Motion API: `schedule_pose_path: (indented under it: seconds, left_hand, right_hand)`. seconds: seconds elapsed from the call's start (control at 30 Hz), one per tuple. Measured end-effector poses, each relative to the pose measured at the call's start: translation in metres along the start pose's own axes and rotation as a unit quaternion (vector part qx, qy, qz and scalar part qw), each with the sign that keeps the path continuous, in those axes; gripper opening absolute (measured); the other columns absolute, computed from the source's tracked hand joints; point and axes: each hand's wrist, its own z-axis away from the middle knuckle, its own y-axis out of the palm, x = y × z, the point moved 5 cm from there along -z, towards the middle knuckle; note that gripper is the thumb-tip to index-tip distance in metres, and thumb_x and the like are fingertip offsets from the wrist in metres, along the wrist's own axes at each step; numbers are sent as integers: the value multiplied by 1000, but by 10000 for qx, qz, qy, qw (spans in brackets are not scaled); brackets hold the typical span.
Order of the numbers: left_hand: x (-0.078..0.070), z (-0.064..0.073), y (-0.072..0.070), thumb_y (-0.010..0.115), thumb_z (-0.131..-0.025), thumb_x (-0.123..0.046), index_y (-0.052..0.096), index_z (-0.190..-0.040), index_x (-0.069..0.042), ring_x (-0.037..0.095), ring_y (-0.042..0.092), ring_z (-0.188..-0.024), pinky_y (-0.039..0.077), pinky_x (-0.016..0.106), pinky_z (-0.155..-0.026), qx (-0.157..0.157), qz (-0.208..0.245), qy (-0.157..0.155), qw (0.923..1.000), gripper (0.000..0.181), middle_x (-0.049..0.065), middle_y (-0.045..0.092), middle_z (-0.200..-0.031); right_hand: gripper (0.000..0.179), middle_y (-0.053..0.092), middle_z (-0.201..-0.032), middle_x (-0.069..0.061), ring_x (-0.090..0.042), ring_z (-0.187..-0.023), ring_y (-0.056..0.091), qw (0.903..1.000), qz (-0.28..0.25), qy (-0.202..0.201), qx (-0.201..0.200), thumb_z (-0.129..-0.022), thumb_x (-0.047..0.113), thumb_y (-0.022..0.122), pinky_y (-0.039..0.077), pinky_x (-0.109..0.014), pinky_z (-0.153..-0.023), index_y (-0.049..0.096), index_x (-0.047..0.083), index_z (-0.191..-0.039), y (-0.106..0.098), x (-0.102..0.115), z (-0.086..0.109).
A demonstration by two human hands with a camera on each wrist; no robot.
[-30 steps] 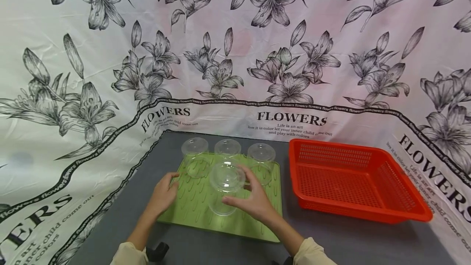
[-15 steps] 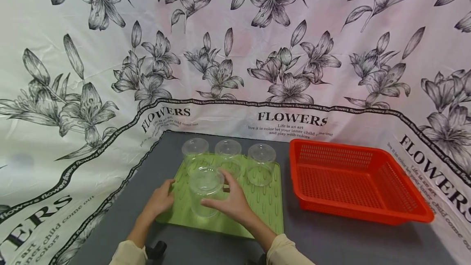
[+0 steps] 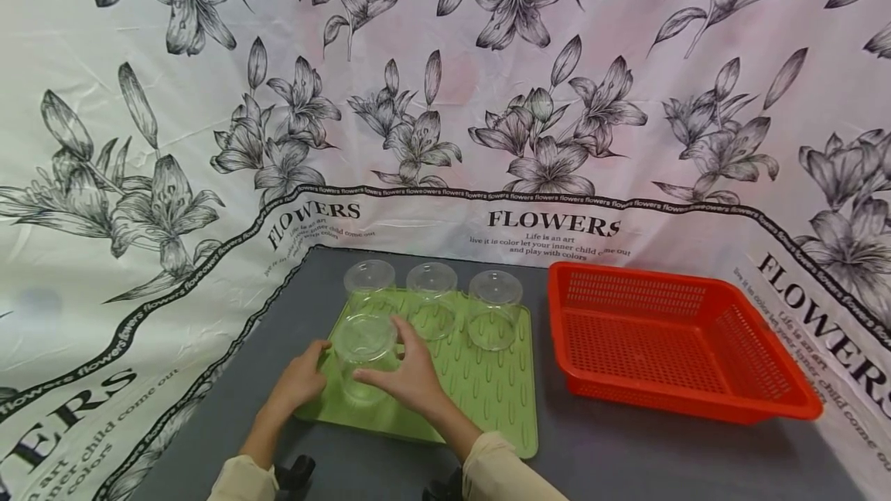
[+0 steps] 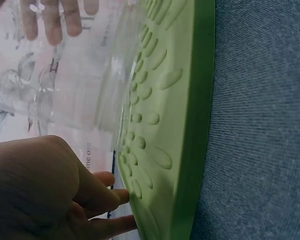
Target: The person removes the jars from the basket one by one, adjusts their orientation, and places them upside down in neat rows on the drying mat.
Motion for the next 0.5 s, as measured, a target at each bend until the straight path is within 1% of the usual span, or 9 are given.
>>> schedule_pose_path:
  seconds: [0.07,0.1,0.2,0.27,0.33,0.43,0.5]
  left_hand:
    - [-1,1,-1,50,-78,8,51,-141,0,29,56,-72,38,37,-56,-23,-72,70,9999,63,31,67,-121]
    - [-2,1,-3,51,-77,8,52,-139,1,32,61,-80,42,40,-59,-88,-123,133,9998,63,31,65,-127]
    - [-1,2,-3,54,-74,7,52,-139,1,41,66,-98,49,49,-70,-113,-190,232,9995,65,30,64,-130]
    - [0,3,-3,55,-73,7,51,-139,2,45,65,-107,51,54,-77,-73,-227,315,9992,66,30,63,-132]
    - [2,4,-2,54,-75,7,50,-141,3,49,62,-117,52,58,-86,14,-277,388,9989,67,30,60,-136]
    - [4,7,-2,51,-75,9,47,-144,4,52,55,-126,48,62,-97,159,-308,459,9983,69,32,55,-142]
    - [5,8,-2,49,-75,9,46,-145,4,54,52,-129,46,65,-102,221,-320,469,9981,70,33,52,-145]
  right_hand:
    - [99,40,-161,-11,-35,-138,49,10000,2,-23,3,-79,36,89,49,-52,-106,33,18,-159,4,-1,-3]
    - [99,40,-161,-11,-36,-138,49,10000,6,-55,11,-80,36,88,49,-53,-106,33,18,-159,6,-1,-5]
    - [99,38,-162,-11,-36,-141,47,9999,-29,-90,51,-81,36,87,48,-55,-107,31,17,-160,12,-1,-9]
    - [100,37,-162,-11,-36,-142,46,9999,-19,-87,55,-81,37,87,48,-55,-108,30,17,-161,15,0,-11]
    - [100,37,-163,-11,-35,-142,46,10000,-2,-62,35,-81,38,87,48,-54,-109,30,17,-161,18,0,-14]
    - [100,36,-163,-12,-35,-143,45,10000,9,-30,24,-82,38,87,48,-54,-110,29,15,-161,22,-1,-16]
    - [101,36,-163,-13,-35,-144,44,10000,-7,8,28,-82,38,86,47,-54,-110,28,14,-161,25,-2,-18]
